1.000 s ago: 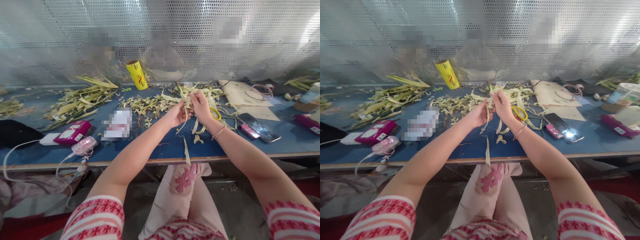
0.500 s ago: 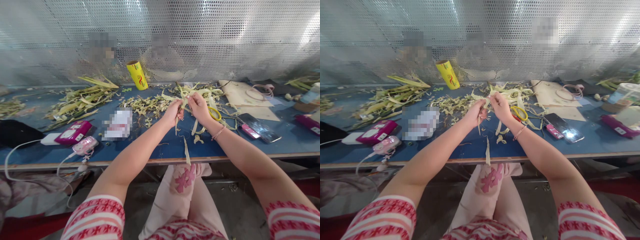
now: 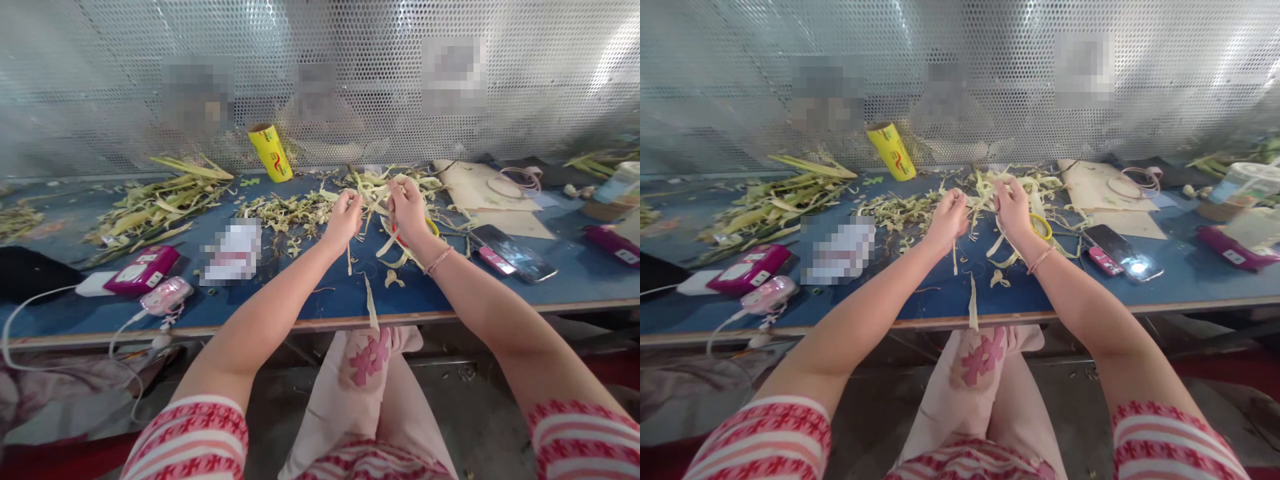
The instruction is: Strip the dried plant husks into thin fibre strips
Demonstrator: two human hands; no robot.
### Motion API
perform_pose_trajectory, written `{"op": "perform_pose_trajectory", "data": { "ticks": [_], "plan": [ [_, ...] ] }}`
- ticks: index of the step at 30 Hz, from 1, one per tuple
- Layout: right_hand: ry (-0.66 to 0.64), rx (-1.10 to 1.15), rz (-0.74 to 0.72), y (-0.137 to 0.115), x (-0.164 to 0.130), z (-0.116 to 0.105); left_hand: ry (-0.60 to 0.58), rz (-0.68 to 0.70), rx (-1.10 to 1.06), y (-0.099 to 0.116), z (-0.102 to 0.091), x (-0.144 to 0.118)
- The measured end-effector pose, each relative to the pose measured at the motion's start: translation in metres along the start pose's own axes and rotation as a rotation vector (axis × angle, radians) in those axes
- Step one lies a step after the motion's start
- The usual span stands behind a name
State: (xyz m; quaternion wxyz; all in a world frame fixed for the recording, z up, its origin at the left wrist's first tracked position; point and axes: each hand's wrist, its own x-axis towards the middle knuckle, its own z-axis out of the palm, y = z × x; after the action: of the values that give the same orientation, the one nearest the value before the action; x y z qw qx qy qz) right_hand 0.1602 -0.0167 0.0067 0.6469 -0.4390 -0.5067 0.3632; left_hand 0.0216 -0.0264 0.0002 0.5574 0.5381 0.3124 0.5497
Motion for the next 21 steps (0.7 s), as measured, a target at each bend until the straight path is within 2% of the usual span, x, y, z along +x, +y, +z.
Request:
{"op": "perform_pose_trajectory", "data": {
  "ticks": [6, 10, 13, 16, 21],
  "plan": [
    [-0.041, 0.007, 0.000, -0.006, -0.002, 0.001, 0.142, 0.158, -0.010, -0.003, -0.004, 0.004],
    [-0.083, 0.001, -0.001, -0.008, -0.004, 0.004, 0.246, 0.165, -0.006, -0.001, -0.005, 0.007],
    [-0.102, -0.003, -0.006, -0.008, -0.005, 0.004, 0.280, 0.147, -0.011, 0.000, -0.007, 0.010],
    [-0.082, -0.004, -0.020, -0.005, -0.002, 0.001, 0.255, 0.145, -0.015, -0.001, -0.009, 0.011],
    [0.022, 0.023, -0.036, 0.003, 0.006, -0.007, 0.135, 0.137, -0.009, -0.002, -0.010, 0.009]
  ]
}}
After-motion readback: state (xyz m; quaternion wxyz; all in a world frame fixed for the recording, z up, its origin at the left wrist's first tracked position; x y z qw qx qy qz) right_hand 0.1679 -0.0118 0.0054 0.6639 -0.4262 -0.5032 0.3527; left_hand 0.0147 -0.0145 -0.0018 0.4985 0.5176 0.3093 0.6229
